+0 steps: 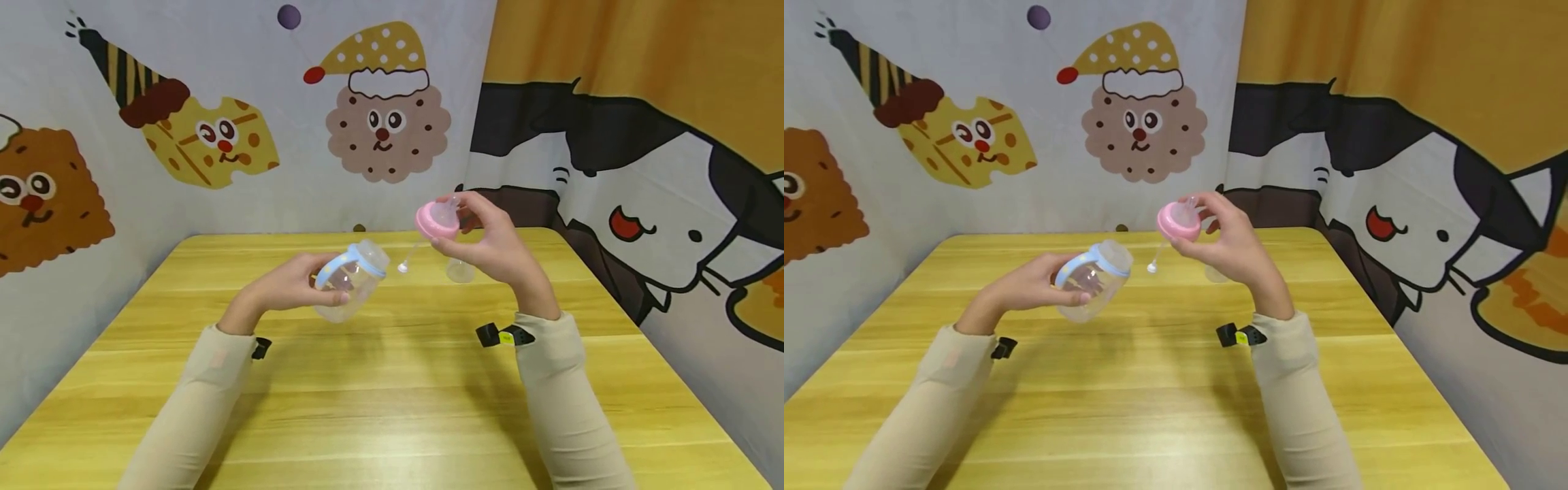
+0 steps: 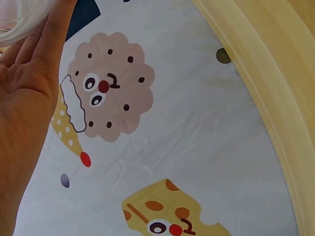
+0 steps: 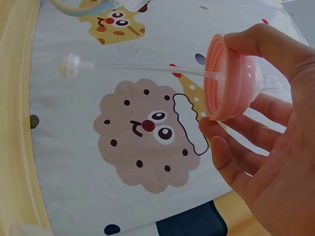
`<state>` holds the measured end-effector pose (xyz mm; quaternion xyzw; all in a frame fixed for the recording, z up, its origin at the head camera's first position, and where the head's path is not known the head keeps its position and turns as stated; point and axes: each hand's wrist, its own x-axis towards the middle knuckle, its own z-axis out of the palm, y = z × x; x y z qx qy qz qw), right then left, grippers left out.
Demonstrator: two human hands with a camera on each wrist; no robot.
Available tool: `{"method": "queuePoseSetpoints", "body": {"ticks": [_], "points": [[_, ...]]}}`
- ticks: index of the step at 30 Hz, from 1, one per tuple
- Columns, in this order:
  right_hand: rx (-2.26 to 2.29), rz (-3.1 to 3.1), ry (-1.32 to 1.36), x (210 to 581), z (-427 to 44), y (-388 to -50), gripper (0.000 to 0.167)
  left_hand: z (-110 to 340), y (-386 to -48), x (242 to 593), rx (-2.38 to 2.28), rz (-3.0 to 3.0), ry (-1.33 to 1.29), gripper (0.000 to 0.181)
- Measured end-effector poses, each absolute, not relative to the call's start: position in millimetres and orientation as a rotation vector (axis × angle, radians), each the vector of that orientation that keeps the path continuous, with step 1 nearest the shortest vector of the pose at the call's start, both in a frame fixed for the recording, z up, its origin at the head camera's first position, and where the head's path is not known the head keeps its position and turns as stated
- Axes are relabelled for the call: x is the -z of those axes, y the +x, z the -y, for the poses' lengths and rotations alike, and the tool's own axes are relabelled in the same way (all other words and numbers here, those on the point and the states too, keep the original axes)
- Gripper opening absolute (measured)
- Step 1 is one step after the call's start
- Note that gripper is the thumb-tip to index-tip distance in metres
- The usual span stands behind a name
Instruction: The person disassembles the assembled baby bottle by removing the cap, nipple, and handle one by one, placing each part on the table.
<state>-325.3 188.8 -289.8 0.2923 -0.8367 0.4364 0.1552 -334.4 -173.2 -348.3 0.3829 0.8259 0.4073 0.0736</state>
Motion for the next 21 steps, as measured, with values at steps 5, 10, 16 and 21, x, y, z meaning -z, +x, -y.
{"method": "queuePoseSetpoints", "body": {"ticks": [5,10,16,21], "points": [[-1.203,2.446,0.870,292.2,-188.1,-327.9,0.055,174.9,-333.9,347.0,-1.235,-2.485,1.146,0.047],[-1.149,2.485,0.912,294.2,-188.2,-329.0,0.055,175.1,-333.7,346.7,-1.222,-2.484,1.149,0.047],[-1.151,2.504,0.946,295.4,-186.6,-330.5,0.056,176.1,-333.7,345.8,-1.208,-2.496,1.158,0.046],[-1.160,2.541,0.957,298.4,-186.7,-333.3,0.056,175.7,-333.8,345.6,-1.202,-2.495,1.154,0.045]]}}
